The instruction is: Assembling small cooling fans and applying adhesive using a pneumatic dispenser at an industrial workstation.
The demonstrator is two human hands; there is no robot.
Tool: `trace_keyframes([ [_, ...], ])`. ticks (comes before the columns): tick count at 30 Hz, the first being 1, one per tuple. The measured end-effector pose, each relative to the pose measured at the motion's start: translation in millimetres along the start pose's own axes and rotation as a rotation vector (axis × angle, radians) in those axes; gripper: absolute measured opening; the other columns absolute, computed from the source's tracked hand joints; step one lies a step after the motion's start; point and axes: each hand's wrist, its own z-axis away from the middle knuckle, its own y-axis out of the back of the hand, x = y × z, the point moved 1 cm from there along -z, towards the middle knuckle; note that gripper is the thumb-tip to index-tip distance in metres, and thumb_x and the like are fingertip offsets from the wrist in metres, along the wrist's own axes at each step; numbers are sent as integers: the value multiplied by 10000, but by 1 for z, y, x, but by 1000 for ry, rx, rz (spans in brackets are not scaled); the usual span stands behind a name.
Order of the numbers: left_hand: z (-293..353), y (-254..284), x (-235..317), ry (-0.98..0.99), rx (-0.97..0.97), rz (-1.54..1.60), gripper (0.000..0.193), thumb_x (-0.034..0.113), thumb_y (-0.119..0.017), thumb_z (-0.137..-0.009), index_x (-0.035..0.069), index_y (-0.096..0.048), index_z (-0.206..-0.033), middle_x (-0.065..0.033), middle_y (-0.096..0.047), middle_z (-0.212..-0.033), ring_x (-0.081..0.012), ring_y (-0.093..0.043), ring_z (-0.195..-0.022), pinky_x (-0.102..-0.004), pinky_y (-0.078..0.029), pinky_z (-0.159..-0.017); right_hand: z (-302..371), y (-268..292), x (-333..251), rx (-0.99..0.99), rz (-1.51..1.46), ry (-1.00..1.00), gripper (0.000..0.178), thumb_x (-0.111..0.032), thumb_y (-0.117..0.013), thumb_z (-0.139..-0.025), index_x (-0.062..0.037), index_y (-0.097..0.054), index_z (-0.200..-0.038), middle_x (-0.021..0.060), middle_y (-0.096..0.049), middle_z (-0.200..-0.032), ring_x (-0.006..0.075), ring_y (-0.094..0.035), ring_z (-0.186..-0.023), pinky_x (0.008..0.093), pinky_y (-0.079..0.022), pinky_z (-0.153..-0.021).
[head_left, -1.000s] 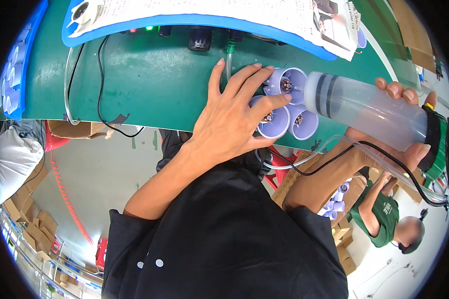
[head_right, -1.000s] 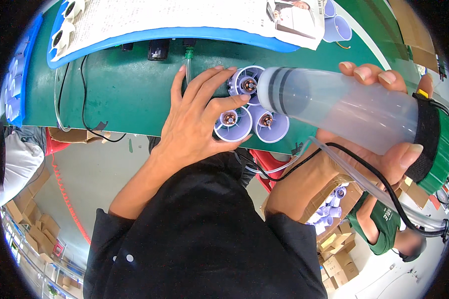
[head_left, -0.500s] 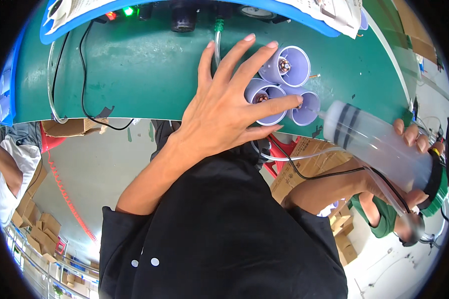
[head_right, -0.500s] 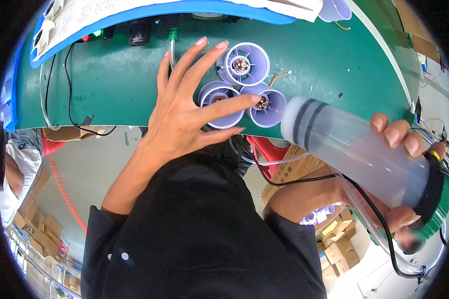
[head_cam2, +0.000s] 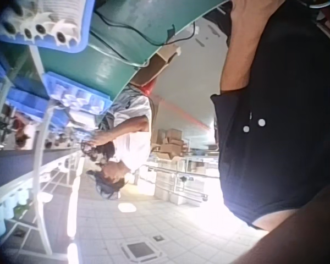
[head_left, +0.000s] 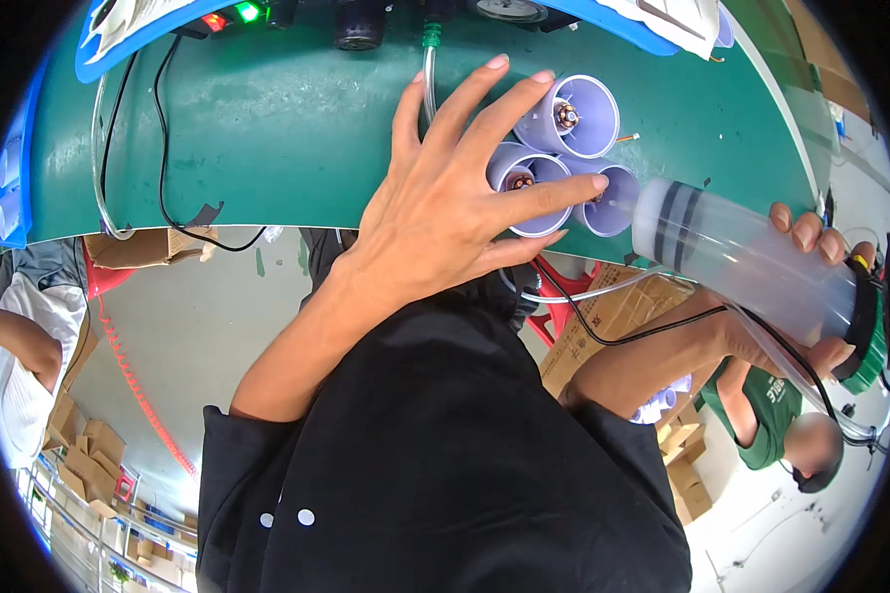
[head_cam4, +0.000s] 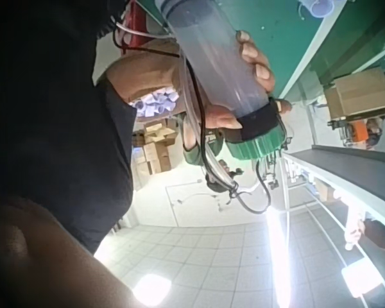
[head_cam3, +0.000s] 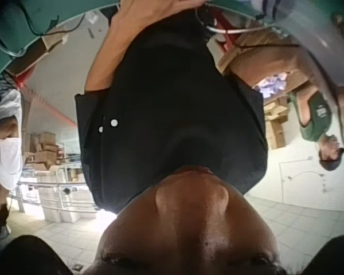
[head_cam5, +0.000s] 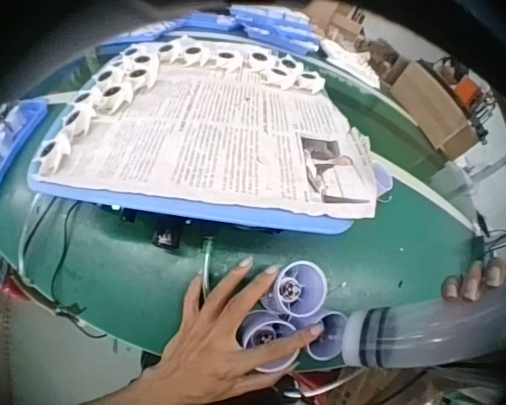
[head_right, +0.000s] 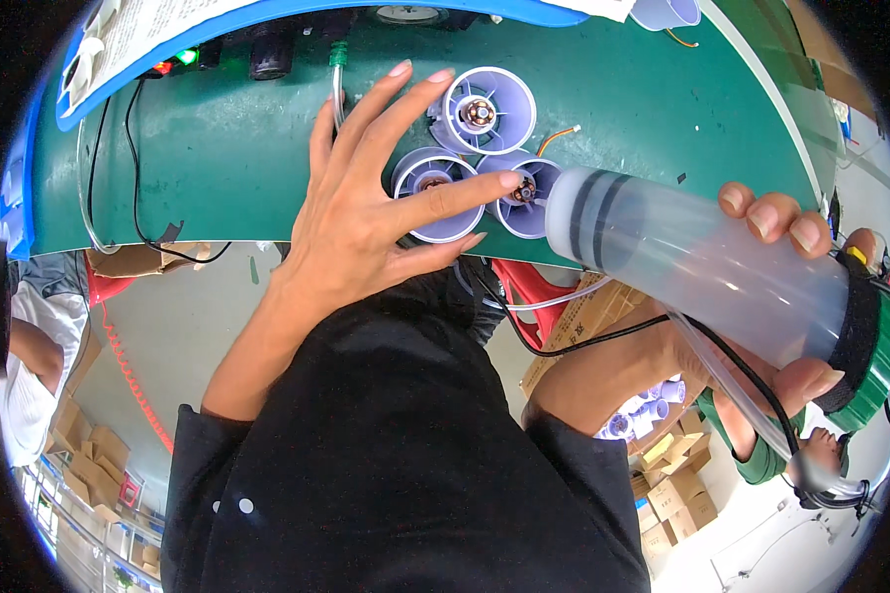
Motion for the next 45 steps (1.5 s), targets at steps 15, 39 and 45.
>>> trace_keyframes([
  [15, -1, 0, -3, -36, 14, 0, 615, 245, -860, -635, 419, -695, -1201, -125, -425, -1516, -353, -400, -1382, -615, -261, -1076, -1, 3, -3, -13, -32, -53, 795, -558, -596, -842, 6, -394, -1367, 164, -543, -1141, 306, -484, -1054, 525, -328, -957],
  [39, -1, 1, -1, -28, -8, -10, 598, 234, -844, -640, 412, -701, -1193, -134, -422, -1514, -356, -412, -1369, -604, -265, -1080, 3, 14, -8, 52, -43, -57, 878, -507, -715, -788, 19, -343, -1386, 137, -521, -1099, 277, -482, -1007, 500, -350, -913],
  [45, 2, 3, -1, -38, 18, -27, 734, 280, -890, -586, 421, -641, -1262, -153, -373, -1525, -400, -344, -1376, -614, -262, -1089, 3, 55, -50, 159, -53, 157, 770, -558, -629, -832, 28, -431, -1291, 153, -522, -1086, 300, -492, -994, 521, -356, -940],
])
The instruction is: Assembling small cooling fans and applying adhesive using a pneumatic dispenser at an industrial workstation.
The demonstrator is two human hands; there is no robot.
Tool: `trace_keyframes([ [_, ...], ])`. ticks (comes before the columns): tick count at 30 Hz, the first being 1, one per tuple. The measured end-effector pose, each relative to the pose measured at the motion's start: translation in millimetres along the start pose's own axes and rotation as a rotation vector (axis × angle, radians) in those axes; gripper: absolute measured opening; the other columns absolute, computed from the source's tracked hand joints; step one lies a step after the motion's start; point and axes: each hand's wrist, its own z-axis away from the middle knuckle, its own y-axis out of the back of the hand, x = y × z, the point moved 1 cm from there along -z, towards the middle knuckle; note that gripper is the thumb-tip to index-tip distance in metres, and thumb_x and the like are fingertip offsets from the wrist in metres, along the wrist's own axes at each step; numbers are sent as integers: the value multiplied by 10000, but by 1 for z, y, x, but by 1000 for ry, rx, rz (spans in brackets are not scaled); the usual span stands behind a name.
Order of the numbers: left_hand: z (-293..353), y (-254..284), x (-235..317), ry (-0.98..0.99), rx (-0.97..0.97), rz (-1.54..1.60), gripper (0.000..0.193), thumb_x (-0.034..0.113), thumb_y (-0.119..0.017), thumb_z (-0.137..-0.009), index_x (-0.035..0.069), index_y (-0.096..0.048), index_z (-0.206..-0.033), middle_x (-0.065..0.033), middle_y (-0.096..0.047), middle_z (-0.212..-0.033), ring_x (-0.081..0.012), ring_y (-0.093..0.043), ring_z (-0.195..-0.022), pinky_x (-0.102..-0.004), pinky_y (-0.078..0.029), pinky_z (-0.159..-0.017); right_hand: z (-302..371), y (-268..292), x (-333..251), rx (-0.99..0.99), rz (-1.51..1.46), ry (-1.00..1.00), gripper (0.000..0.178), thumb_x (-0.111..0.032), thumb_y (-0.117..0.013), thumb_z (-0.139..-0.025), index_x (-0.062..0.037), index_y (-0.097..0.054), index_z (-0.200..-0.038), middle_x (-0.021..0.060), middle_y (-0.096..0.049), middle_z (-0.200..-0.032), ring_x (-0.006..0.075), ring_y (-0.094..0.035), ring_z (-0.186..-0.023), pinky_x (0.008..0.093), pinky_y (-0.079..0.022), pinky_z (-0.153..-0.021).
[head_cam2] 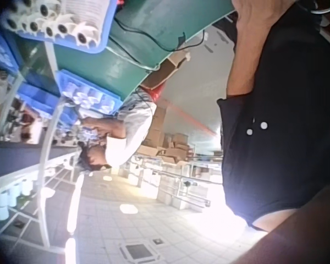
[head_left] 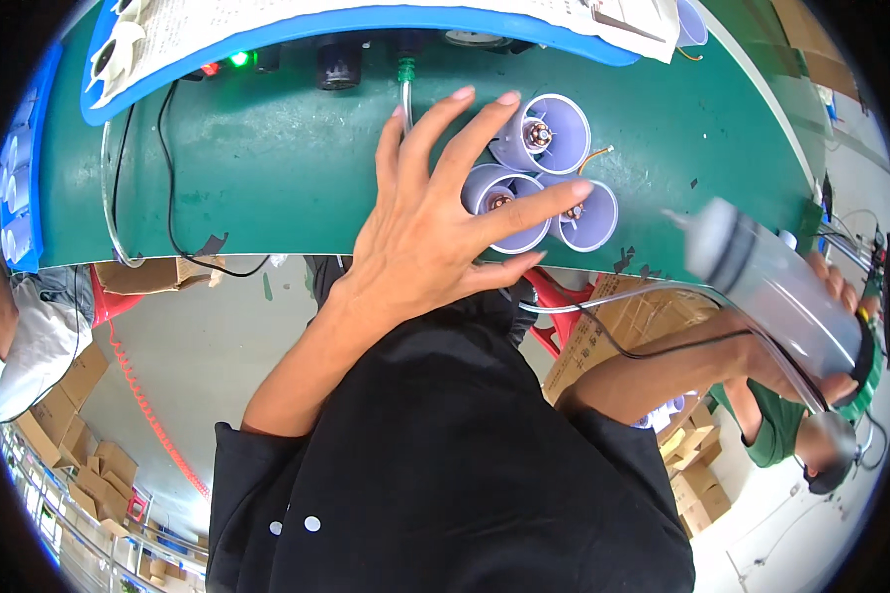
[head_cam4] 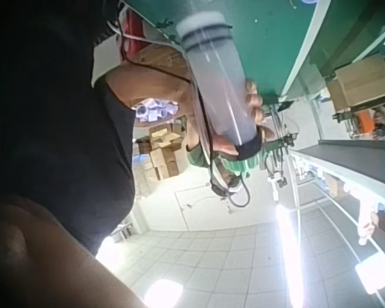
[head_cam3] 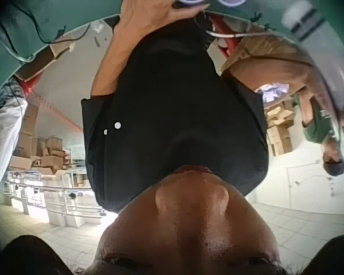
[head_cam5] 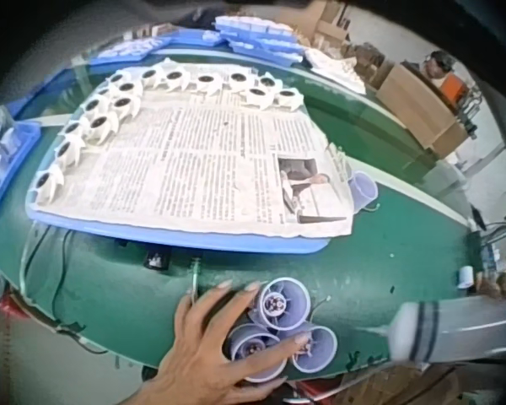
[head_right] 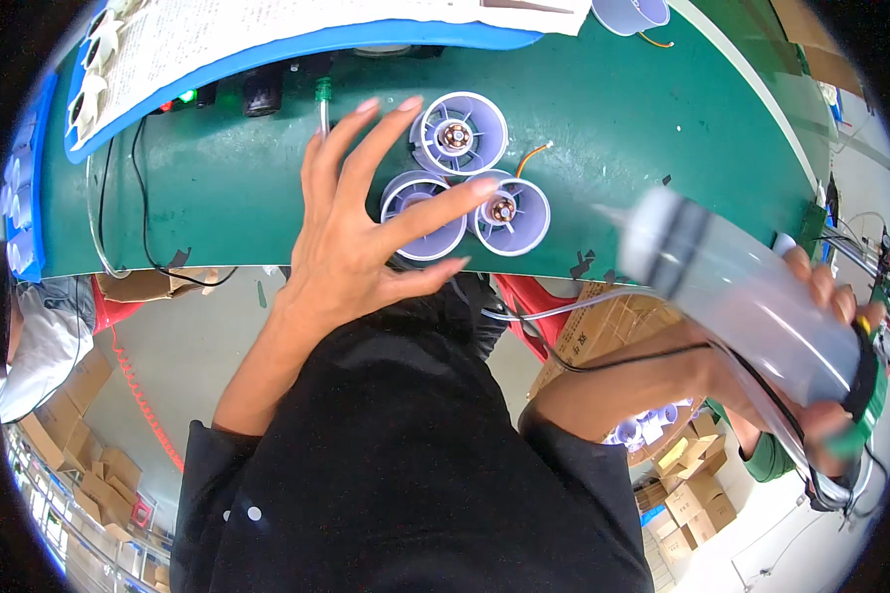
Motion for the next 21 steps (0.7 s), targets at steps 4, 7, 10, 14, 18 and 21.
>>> trace_keyframes([
  [4, 10, -5, -3, 57, 149, 31, 857, 371, -919, -536, 315, -544, -1305, -127, -366, -1477, -380, -330, -1335, -642, -247, -1069, -5, 21, -24, 373, 719, 151, 725, -488, -580, -825, 105, -492, -1232, 231, -576, -1099, 353, -571, -1054, 553, -402, -1022],
  [7, 11, -3, -4, 92, 96, -9, 746, 347, -909, -551, 179, -583, -1201, -103, -403, -1426, -381, -345, -1319, -659, -239, -1072, -16, 20, -15, 421, 1349, -52, 394, -179, -729, -826, 67, -650, -1123, 189, -686, -1029, 244, -680, -851, 350, -526, -864],
  [10, 9, 4, -5, 85, 141, 81, 660, 305, -922, -560, 125, -625, -1121, -99, -500, -1383, -380, -358, -1332, -581, -235, -1122, -19, 25, 23, -31, 1826, -318, 561, -292, -801, -798, 28, -593, -1209, 138, -699, -1041, 216, -652, -912, 333, -491, -870],
  [14, 16, 13, -15, 1, 297, 415, 773, 168, -924, -636, 103, -430, -1228, -215, -580, -1322, -371, -406, -1341, -496, -322, -1102, 7, 40, 66, -37, 1903, -567, 668, -328, -804, -774, 40, -534, -1262, 281, -676, -1018, 422, -675, -975, 438, -520, -809],
  [18, 15, 10, -25, 29, 480, 759, 750, 7, -865, -659, 62, -416, -1257, -230, -579, -1261, -323, -600, -1136, -417, -467, -979, 8, 37, 78, -155, 1812, -645, 678, -360, -800, -783, 58, -545, -1252, 269, -658, -1095, 355, -664, -1034, 415, -502, -861],
  [21, 18, 11, -35, 178, 491, 783, 730, -3, -832, -703, 33, -407, -1296, -197, -541, -1289, -259, -588, -1149, -352, -491, -973, 2, 36, 74, -238, 1735, -680, 747, -371, -792, -797, 78, -513, -1326, 263, -632, -1175, 350, -632, -1080, 409, -480, -915],
])
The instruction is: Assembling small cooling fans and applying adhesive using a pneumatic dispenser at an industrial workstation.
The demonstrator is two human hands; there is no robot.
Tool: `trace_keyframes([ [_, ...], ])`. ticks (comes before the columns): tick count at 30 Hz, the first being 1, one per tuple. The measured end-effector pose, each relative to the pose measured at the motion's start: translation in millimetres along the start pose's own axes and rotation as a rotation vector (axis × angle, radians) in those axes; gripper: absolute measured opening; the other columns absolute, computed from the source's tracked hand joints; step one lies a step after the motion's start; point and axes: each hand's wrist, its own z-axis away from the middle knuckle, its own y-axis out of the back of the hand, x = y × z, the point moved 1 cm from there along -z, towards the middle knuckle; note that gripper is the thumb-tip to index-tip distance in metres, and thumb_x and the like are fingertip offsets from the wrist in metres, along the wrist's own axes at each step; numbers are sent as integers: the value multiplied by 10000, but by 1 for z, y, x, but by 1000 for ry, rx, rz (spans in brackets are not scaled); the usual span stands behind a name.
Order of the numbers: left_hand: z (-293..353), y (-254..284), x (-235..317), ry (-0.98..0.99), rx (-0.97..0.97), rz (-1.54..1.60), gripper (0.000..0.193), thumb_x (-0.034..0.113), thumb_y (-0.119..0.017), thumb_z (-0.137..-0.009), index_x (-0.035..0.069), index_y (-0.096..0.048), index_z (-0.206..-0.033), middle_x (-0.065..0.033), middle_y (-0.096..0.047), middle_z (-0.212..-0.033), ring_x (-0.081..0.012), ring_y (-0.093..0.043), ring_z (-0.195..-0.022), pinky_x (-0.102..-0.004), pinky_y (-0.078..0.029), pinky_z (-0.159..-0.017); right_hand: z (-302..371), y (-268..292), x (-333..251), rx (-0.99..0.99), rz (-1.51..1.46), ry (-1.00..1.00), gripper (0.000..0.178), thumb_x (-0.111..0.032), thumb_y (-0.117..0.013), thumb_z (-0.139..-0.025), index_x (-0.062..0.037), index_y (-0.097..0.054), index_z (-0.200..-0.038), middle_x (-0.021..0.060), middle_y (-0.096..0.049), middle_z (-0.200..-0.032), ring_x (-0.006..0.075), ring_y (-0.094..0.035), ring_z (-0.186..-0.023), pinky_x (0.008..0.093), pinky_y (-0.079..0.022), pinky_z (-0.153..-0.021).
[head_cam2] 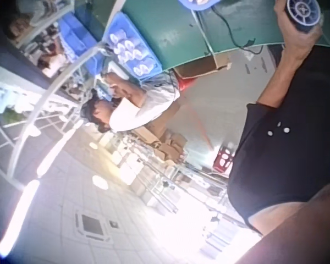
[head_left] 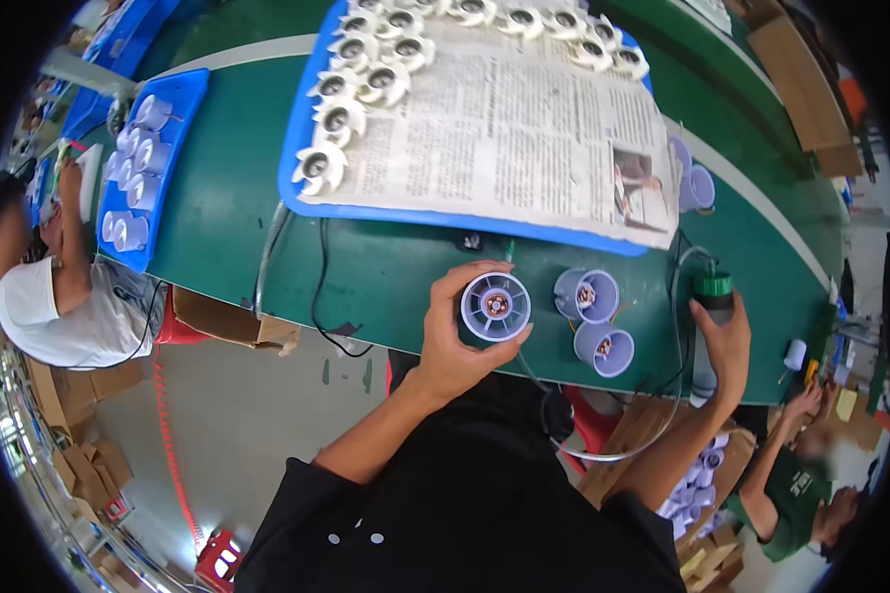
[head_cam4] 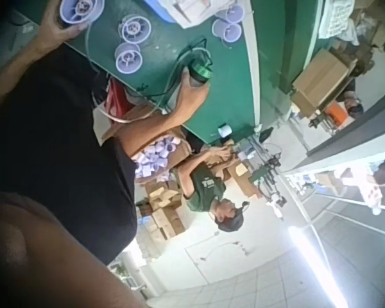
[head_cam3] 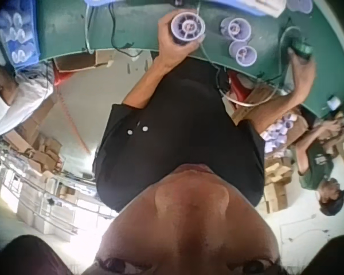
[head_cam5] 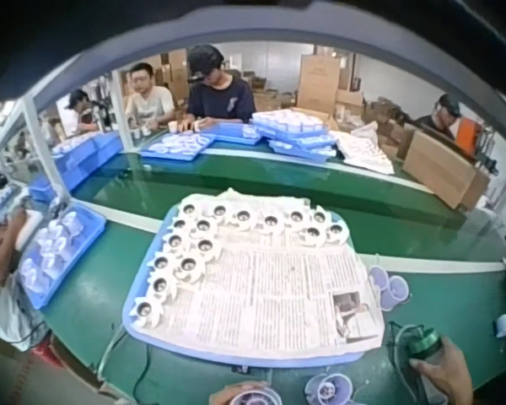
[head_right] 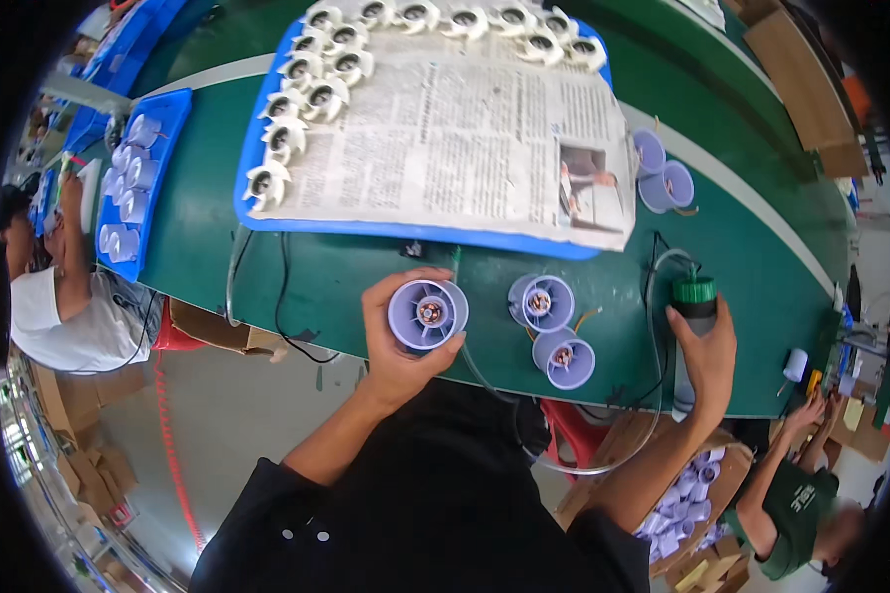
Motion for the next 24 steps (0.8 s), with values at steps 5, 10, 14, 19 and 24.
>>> trace_keyframes([
  [5, -1, 1, 2, 10, 33, 32, 724, -5, -814, -741, 9, -400, -1335, -176, -532, -1309, -215, -575, -1161, -328, -498, -974, -10, 19, -2, 133, 34, -114, 556, -323, -753, -865, 10, -593, -1281, 165, -659, -1007, 259, -633, -907, 361, -505, -847],
  [10, 2, 0, 0, 132, 26, 112, 729, 67, -830, -754, 11, -418, -1352, -141, -583, -1243, -177, -617, -1078, -295, -536, -894, -22, 43, -190, 239, -363, 554, 307, -73, -701, -867, -35, -649, -1167, 122, -666, -1010, 199, -637, -878, 298, -514, -790],
  [14, 5, 6, -1, 210, 2, 105, 736, 158, -846, -760, 5, -438, -1354, -119, -612, -1205, -155, -628, -1058, -301, -540, -886, -46, 0, -303, 61, -175, 1437, 297, -51, -686, -806, -79, -659, -1100, 82, -603, -891, 232, -616, -795, 348, -516, -704],
  [19, 7, 4, 1, 169, -5, 82, 732, 166, -837, -777, 1, -430, -1362, -129, -600, -1222, -168, -624, -1071, -313, -533, -906, -79, -58, -348, 259, 199, 1777, 278, -100, -601, -765, -67, -621, -1040, 39, -557, -847, 186, -599, -821, 326, -486, -702],
  [24, 11, 0, 3, 204, 89, 143, 725, 152, -837, -775, 1, -431, -1356, -126, -592, -1224, -160, -601, -1111, -322, -513, -945, -82, -67, -346, 312, 208, 1797, 260, -96, -612, -763, -50, -636, -1017, 29, -597, -894, 181, -604, -835, 316, -484, -716],
])
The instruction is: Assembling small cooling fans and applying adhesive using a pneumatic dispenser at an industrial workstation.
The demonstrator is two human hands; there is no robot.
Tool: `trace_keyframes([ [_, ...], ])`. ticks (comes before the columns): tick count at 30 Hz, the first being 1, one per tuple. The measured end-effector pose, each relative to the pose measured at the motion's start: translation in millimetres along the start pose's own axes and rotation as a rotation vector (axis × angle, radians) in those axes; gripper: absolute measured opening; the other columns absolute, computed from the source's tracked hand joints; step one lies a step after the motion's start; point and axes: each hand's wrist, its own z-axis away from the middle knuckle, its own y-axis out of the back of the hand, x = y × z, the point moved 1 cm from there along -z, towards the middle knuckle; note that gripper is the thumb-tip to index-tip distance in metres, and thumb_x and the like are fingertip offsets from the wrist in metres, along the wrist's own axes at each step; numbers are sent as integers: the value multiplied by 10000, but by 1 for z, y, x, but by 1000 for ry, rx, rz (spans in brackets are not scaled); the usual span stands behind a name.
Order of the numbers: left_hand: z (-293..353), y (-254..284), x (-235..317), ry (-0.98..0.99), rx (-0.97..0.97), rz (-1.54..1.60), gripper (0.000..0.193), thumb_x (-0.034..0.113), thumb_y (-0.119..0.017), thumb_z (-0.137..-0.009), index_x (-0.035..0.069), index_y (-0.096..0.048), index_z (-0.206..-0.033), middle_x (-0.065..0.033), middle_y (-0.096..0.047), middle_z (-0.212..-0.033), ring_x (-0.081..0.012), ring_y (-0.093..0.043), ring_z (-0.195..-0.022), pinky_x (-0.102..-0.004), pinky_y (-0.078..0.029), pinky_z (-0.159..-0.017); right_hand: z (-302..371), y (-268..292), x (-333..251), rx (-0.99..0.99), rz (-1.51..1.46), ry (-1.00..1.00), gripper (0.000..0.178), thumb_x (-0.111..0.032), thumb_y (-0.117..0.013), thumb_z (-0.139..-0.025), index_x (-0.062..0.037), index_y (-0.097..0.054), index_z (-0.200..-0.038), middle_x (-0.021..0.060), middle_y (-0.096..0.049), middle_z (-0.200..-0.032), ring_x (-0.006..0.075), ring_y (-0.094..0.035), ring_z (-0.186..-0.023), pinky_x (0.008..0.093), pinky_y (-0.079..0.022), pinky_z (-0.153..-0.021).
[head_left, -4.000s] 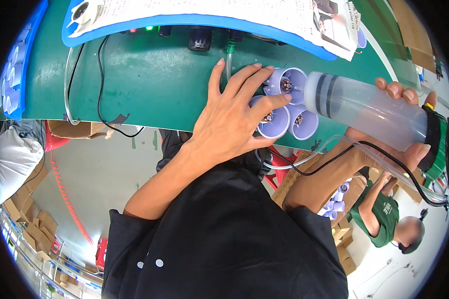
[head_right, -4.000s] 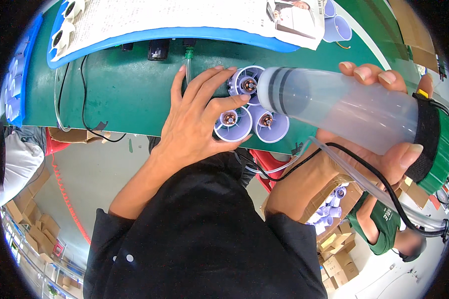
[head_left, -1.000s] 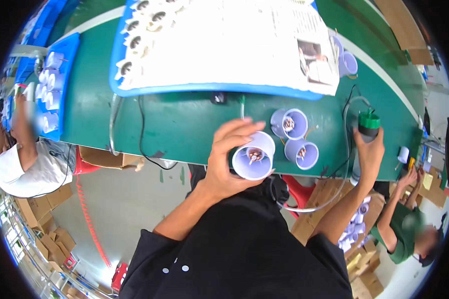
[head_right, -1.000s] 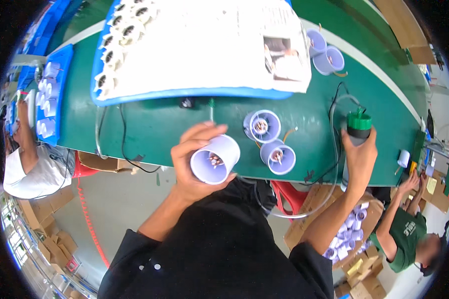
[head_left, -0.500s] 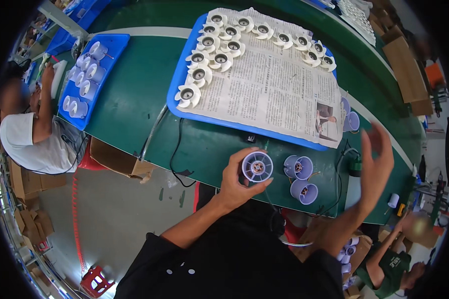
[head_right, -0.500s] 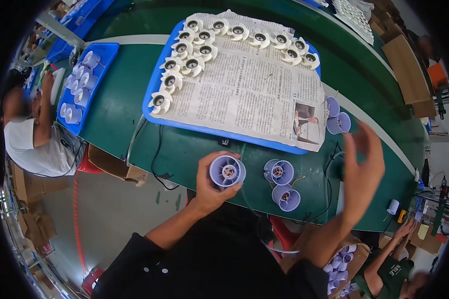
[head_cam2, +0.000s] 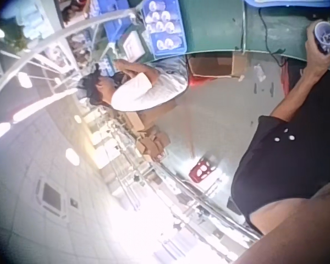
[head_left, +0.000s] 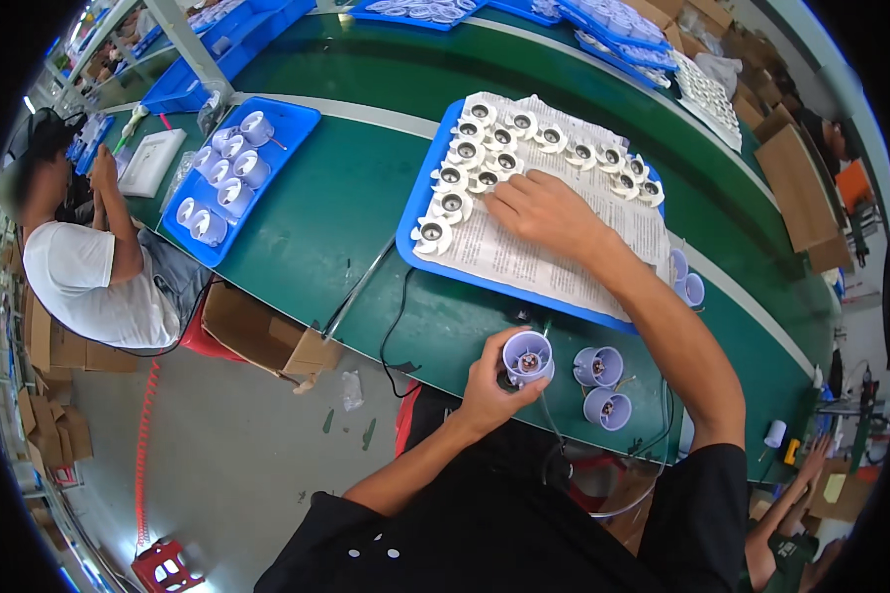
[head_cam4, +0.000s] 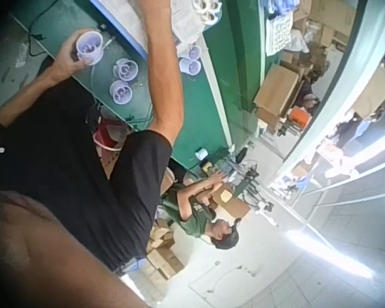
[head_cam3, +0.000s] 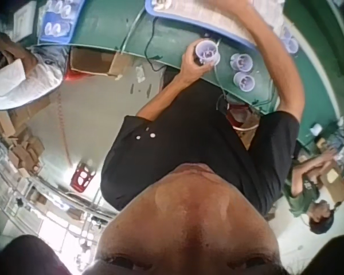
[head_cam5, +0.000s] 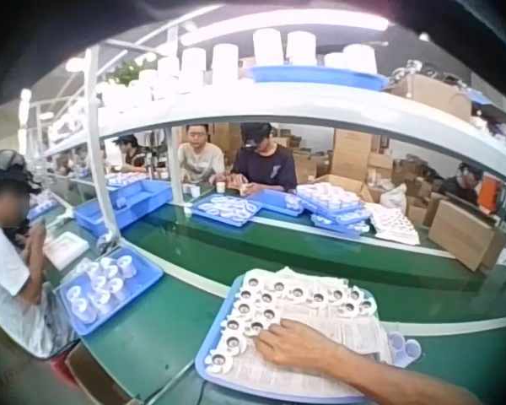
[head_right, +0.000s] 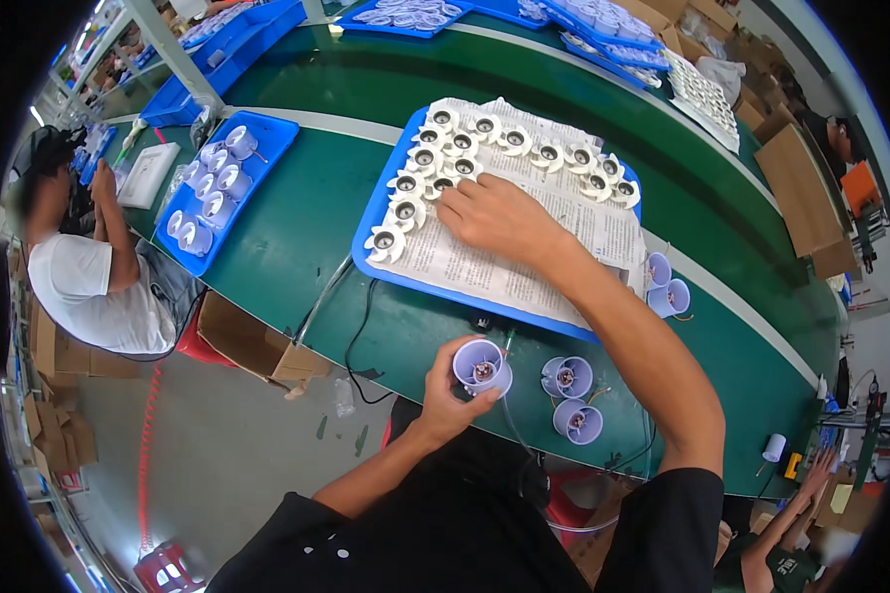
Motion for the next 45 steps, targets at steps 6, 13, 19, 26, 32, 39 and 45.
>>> trace_keyframes([
  [6, -8, 7, 28, -100, 1, -242, 642, 65, -809, -767, 15, -465, -1306, -151, -561, -1311, -247, -578, -1179, -332, -467, -1000, 23, 58, -34, 293, -428, -420, 154, -59, -709, -804, -33, -646, -942, 64, -641, -813, 181, -641, -731, 333, -501, -635],
  [13, -11, 3, 41, -125, -74, -275, 699, -4, -828, -726, 24, -405, -1281, -207, -526, -1339, -247, -554, -1210, -359, -449, -1034, 85, 105, -107, 0, -1779, -1305, 128, -111, -684, -931, 6, -647, -970, 3, -636, -783, 48, -562, -638, 196, -459, -573],
  [19, -8, -3, 41, -137, -129, -328, 667, 47, -831, -733, 38, -462, -1289, -151, -551, -1318, -277, -550, -1220, -362, -443, -1030, 91, 108, -129, 55, -1393, -1364, 128, -102, -693, -915, 1, -617, -927, 2, -592, -691, 37, -475, -580, 219, -371, -527],
  [26, -5, -8, 46, -29, -164, -302, 654, 92, -824, -752, 41, -476, -1304, -133, -561, -1322, -259, -563, -1206, -353, -452, -1013, 103, 126, -135, -3, -1185, -1168, 143, -97, -742, -856, -24, -641, -927, 24, -548, -659, 78, -468, -548, 258, -361, -509],
  [32, -3, -8, 52, -5, -155, -382, 632, 130, -819, -761, 46, -505, -1303, -131, -573, -1299, -298, -575, -1172, -370, -460, -994, 101, 130, -137, -12, -1129, -1109, 150, -105, -737, -852, -29, -667, -961, 72, -582, -714, 158, -510, -571, 302, -394, -523],
  [39, -6, -11, 56, -116, -270, -561, 626, 48, -805, -744, 36, -493, -1286, -127, -584, -1322, -252, -579, -1201, -354, -453, -1023, 105, 126, -134, -10, -1022, -1016, 107, -114, -716, -865, -22, -687, -912, 105, -598, -711, 236, -536, -554, 318, -404, -517],
  [45, -5, -10, 51, 3, -184, -484, 616, 117, -823, -735, 60, -538, -1279, -130, -596, -1265, -318, -578, -1146, -390, -459, -989, 106, 142, -132, 62, -908, -1058, 226, -149, -686, -887, 10, -638, -733, 138, -562, -584, 326, -549, -511, 387, -406, -479],
])
